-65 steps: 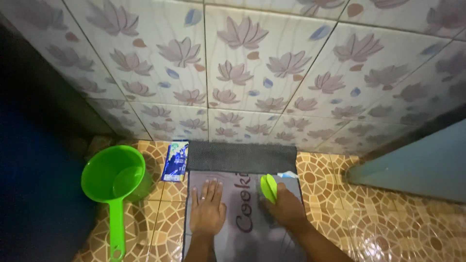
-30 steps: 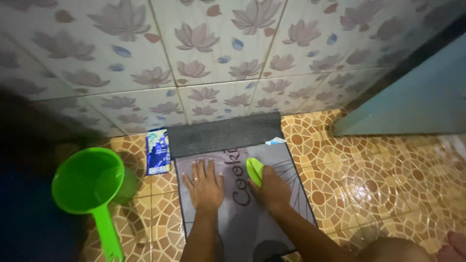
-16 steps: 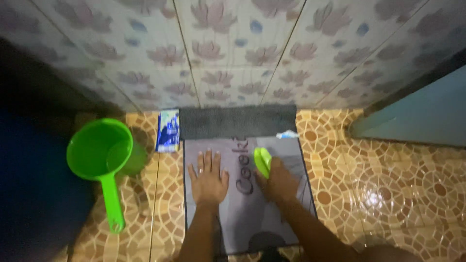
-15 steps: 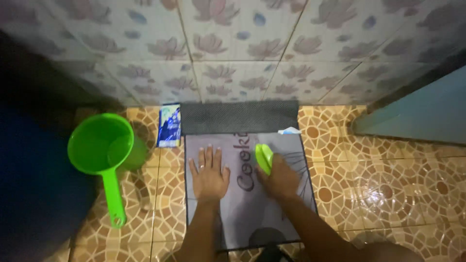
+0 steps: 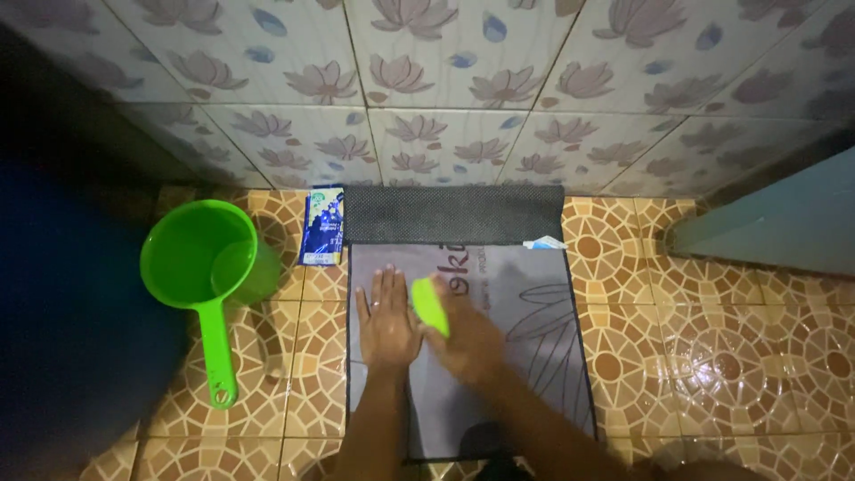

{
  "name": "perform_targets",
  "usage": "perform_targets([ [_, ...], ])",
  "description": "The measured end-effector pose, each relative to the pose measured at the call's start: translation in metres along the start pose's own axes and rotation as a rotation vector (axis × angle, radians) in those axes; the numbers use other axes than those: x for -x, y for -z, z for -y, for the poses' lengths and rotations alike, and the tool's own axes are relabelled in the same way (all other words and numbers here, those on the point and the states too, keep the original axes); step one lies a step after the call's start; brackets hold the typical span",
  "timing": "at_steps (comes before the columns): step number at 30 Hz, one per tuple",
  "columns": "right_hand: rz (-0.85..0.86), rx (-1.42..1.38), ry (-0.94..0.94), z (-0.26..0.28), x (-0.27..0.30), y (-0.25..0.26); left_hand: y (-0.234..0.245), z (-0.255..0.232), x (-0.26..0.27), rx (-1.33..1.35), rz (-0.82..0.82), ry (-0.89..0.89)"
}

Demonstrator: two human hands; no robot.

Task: Scrubbing a floor mat with a brush and soapy water.

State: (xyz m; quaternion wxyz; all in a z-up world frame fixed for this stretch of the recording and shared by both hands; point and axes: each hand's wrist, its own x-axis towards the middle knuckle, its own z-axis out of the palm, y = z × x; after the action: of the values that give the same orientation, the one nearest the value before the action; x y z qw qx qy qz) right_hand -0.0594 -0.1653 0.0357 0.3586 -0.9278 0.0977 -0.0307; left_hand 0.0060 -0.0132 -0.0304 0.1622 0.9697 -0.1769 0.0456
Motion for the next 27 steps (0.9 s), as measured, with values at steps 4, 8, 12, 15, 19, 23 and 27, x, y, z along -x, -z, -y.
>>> perform_targets([
  [4,-0.011,0.192,0.187,-0.038,-0.008,0.001,-0.005,0.002,-0.002,0.01,-0.032,-0.006],
  [8,0.011,0.612,-0.037,-0.17,-0.017,0.036,-0.006,0.0,0.007,0.024,-0.074,-0.007],
  [12,0.145,0.488,-0.477,-0.122,-0.018,0.127,-0.001,-0.001,0.001,0.009,-0.083,0.006],
  [15,0.213,0.663,-0.616,-0.139,-0.016,0.108,0.003,-0.006,-0.004,0.011,-0.069,0.01],
  [19,-0.174,0.408,0.13,-0.091,-0.01,0.028,-0.003,0.0,-0.007,0.013,-0.045,-0.002],
  [23,0.365,0.355,-0.081,0.025,-0.008,0.027,-0.002,0.001,-0.006,0.018,-0.042,-0.006],
  [27,0.203,0.301,0.015,-0.073,-0.018,0.02,0.004,0.0,-0.007,0.029,-0.029,0.024],
])
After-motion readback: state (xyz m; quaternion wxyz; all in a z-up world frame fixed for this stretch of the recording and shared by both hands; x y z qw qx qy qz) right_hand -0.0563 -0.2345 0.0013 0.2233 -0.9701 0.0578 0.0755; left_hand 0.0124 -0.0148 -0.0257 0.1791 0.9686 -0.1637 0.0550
